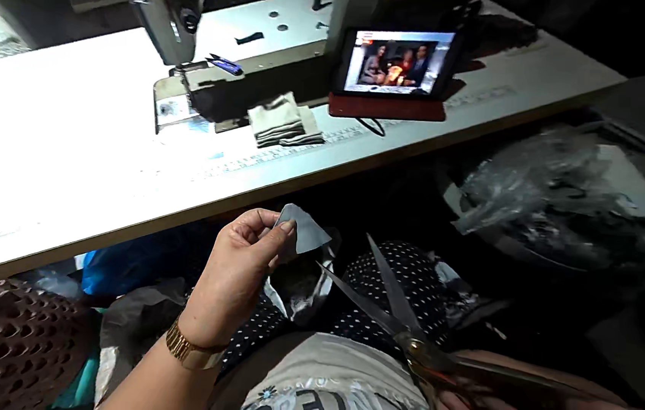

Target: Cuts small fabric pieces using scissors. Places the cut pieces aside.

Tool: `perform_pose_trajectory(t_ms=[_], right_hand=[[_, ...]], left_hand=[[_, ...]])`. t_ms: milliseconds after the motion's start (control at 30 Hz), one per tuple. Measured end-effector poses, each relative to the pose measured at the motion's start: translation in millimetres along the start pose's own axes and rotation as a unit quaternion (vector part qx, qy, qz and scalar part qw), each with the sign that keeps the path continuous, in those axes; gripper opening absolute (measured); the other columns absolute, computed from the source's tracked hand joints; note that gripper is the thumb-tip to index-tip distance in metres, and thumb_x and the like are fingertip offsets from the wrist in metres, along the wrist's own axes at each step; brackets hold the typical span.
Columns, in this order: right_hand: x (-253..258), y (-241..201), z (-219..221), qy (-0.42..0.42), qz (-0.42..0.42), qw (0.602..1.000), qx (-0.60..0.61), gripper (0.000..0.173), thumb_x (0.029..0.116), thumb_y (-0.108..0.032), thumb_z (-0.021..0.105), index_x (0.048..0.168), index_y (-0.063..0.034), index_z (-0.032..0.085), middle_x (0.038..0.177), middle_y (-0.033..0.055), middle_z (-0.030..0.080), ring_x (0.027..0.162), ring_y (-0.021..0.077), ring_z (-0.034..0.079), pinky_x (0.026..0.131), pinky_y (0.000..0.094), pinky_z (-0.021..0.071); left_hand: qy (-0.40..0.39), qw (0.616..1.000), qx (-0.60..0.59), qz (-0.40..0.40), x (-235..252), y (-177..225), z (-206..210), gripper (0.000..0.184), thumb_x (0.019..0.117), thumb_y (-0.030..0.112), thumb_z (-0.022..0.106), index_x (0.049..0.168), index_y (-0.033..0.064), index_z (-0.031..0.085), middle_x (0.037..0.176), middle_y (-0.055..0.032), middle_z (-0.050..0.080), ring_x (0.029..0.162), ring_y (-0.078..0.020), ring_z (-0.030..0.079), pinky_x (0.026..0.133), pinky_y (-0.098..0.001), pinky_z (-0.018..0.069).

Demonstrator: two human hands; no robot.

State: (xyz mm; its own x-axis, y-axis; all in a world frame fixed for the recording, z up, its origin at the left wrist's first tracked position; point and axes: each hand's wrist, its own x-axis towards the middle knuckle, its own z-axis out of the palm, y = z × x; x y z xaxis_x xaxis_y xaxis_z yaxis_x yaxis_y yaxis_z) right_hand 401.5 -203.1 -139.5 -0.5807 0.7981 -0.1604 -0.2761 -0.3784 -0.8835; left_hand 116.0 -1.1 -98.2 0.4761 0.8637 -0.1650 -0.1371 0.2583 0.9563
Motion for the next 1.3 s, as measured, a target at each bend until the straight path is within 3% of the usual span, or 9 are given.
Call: perform_pose_trajectory(t_ms=[233,667,767,833,900,933,1000,1067,1300], right_hand=[[22,25,-8,-0.045,-0.041,0.997,0.042,0.083,0.0795,-0.092,0.044,0.112,-0.0183,0.066,0.093,-0.0033,0.067,0.085,0.0087,0.066,0.072,0.0239,0.0556],[31,9,-3,-0.024,0.006,1.0,0.016,0.082,0.0784,-0.09,0.05,0.111,-0.016,0.066,0.094,-0.0022,0.066,0.086,0.0099,0.068,0.075,0.0246,0.0575],[27,2,0,-0.016,0.013,1.0,0.02,0.083,0.0781,-0.088,0.054,0.114,-0.015,0.066,0.095,-0.0019,0.067,0.087,0.0101,0.068,0.076,0.0243,0.0579],[26,-1,1,-0.018,0.018,0.999,0.024,0.083,0.0766,-0.089,0.055,0.114,-0.0154,0.066,0.094,-0.0024,0.067,0.086,0.0096,0.068,0.076,0.0236,0.0581],[26,-5,1,-0.023,0.016,0.999,0.02,0.083,0.0764,-0.089,0.055,0.114,-0.0154,0.065,0.094,-0.0023,0.067,0.085,0.0092,0.068,0.074,0.0226,0.058],[25,-7,2,-0.022,0.015,1.0,0.016,0.083,0.0763,-0.089,0.054,0.114,-0.0157,0.065,0.093,-0.0024,0.067,0.084,0.0088,0.068,0.073,0.0219,0.0576],[25,-10,3,-0.029,0.009,0.999,0.027,0.082,0.0762,-0.09,0.054,0.113,-0.017,0.066,0.09,-0.0032,0.067,0.082,0.0074,0.067,0.07,0.0207,0.0563],[26,-8,1,-0.057,0.002,0.995,0.079,0.079,0.0769,-0.089,0.054,0.109,-0.0183,0.068,0.089,-0.0048,0.067,0.081,0.0056,0.067,0.069,0.0197,0.0557],[29,-5,4,-0.029,-0.043,0.983,0.179,0.065,0.0831,-0.078,0.06,0.107,-0.0191,0.07,0.081,-0.0071,0.066,0.067,0.002,0.065,0.059,0.0166,0.0537]], left_hand=[[-0.038,0.998,0.045,0.025,-1,-12,25,0.008,0.0974,0.007,0.067,0.105,0.0059,0.068,0.086,-0.0074,0.068,0.07,-0.0084,0.064,0.063,-0.0205,0.0546],[-0.034,0.996,-0.021,-0.079,-17,-41,15,0.007,0.0949,0.003,0.069,0.102,0.0028,0.07,0.082,-0.0091,0.069,0.066,-0.0081,0.063,0.063,-0.0202,0.0548],[-0.054,0.998,0.023,-0.033,-16,-46,12,0.006,0.0911,0.003,0.072,0.095,0.0065,0.074,0.111,-0.0069,0.068,0.092,-0.0131,0.066,0.077,-0.0261,0.0579],[-0.087,0.995,0.043,0.005,-12,-50,9,0.005,0.091,0.007,0.073,0.094,0.0094,0.075,0.142,-0.0051,0.056,0.118,-0.0159,0.06,0.09,-0.0294,0.0569],[-0.123,0.991,0.044,0.018,-9,-50,6,0.007,0.0922,0.008,0.07,0.098,0.0099,0.073,0.157,-0.0035,0.044,0.124,-0.0148,0.057,0.093,-0.03,0.0554],[-0.134,0.99,0.038,0.021,-8,-50,5,0.008,0.0927,0.008,0.069,0.1,0.0092,0.072,0.152,-0.0041,0.049,0.118,-0.0134,0.061,0.09,-0.029,0.0564],[-0.149,0.989,0.003,0.026,-8,-52,2,0.01,0.0926,0.004,0.068,0.102,0.0065,0.071,0.116,-0.0088,0.07,0.093,-0.012,0.069,0.078,-0.026,0.0584],[-0.173,0.984,-0.015,0.032,-7,-53,0,0.009,0.0936,0.003,0.067,0.101,0.0057,0.069,0.092,-0.008,0.07,0.08,-0.01,0.067,0.073,-0.023,0.0573],[-0.13,0.989,-0.032,0.06,-15,-45,4,0.025,0.0936,0.001,0.069,0.116,0.0085,0.061,0.096,-0.0093,0.069,0.079,-0.0109,0.069,0.07,-0.0236,0.0591]])
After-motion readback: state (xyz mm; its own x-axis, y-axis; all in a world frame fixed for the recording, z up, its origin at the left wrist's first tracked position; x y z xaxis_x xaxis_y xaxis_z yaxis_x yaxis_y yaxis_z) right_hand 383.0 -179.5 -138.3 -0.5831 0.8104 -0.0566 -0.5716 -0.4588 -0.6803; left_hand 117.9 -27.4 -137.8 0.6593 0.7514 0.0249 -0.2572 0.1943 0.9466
